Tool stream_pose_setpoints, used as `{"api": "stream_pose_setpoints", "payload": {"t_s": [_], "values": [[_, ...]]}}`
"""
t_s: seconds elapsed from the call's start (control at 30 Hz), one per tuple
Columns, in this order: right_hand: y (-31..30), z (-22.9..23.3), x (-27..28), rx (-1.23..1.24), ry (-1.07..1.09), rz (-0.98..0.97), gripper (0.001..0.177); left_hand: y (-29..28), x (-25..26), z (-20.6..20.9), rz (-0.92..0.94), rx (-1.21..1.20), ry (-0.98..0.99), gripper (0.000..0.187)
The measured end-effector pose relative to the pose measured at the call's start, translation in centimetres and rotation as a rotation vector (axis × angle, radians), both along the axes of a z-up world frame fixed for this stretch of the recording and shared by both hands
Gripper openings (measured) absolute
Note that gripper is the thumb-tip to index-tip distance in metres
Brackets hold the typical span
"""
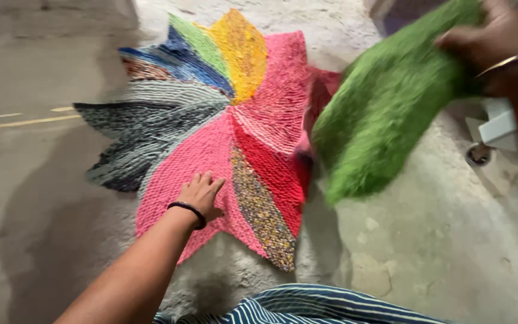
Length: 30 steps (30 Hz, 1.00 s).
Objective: The person folds a multicolored knitted rug by hand, then picks up and folds a green rug. The person handles each rug individually, aligning edges and folding them into smaller rectangles on the floor.
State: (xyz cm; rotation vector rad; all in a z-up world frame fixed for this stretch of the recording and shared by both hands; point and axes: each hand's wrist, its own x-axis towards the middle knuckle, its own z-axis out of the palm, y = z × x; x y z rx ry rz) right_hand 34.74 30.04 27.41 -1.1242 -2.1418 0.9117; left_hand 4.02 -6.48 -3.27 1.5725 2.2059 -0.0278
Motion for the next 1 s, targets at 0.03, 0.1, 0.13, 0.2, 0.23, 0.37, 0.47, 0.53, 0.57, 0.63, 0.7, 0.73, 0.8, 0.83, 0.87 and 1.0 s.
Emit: {"api": "stream_pose_setpoints", "payload": {"t_s": [0.03,0.1,0.13,0.2,0.23,0.37,0.47,0.53,0.57,0.63,0.7,0.73,0.8,0.83,0.87,1.0], "values": [[-0.1,0.8,-0.3,-0.101,0.103,0.103,0.05,-0.9,-0.6,0.0,0.019,-0.056,0.012,0.095],[0.4,2.0,-0.2,-0.307,0.298,0.3,0.043,-2.2,-1.6,-0.3,0.054,-0.053,0.002,0.095],[0.6,1.2,-1.2,-0.169,-0.012,0.205,0.041,-2.6,-1.9,-0.5,0.065,-0.05,-0.003,0.095],[0.3,-1.0,-3.9,0.114,-0.62,0.005,0.043,-3.2,-2.4,-0.8,0.112,-0.025,-0.016,0.097],[0.1,-1.1,-4.8,0.16,-0.634,0.005,0.042,-3.6,-2.7,-0.9,0.136,-0.012,-0.022,0.098],[-1.4,-0.4,-9.9,0.147,-0.345,0.168,0.043,-5.1,-4.2,-0.5,0.269,-0.044,0.036,0.093],[-3.1,-0.9,-14.4,0.247,-0.562,0.125,0.053,-6.0,-5.6,0.0,0.323,0.007,0.079,0.09],[-4.9,-1.4,-17.0,0.406,-0.671,0.154,0.056,-5.4,-7.4,0.6,0.345,0.237,0.111,0.088],[-6.2,-1.9,-18.3,0.485,-0.595,0.249,0.052,-4.5,-8.2,1.3,0.316,0.452,0.018,0.094],[-8.7,-1.8,-21.0,0.489,-0.481,0.307,0.046,-2.8,-9.2,3.7,0.258,0.727,-0.207,0.116],[-10.8,-0.8,-23.2,0.342,-0.408,0.21,0.041,0.3,-8.9,7.0,0.111,0.964,-0.348,0.139],[-12.1,-1.0,-24.5,0.141,-0.32,0.217,0.041,1.7,-8.4,8.8,-0.013,1.145,-0.351,0.146],[-14.9,-2.5,-26.7,0.052,-0.202,0.393,0.046,3.6,-6.5,11.3,-0.03,1.232,-0.447,0.149],[-16.2,-3.5,-27.4,0.164,-0.175,0.563,0.05,4.4,-5.9,12.1,-0.042,1.275,-0.496,0.151],[-17.2,-4.5,-28.1,0.326,-0.129,0.687,0.051,4.7,-5.3,12.6,0.046,1.293,-0.504,0.139],[-16.6,-6.1,-28.9,-0.215,0.034,0.917,0.049,3.8,-4.9,13.1,0.423,1.268,-0.512,0.087]]}}
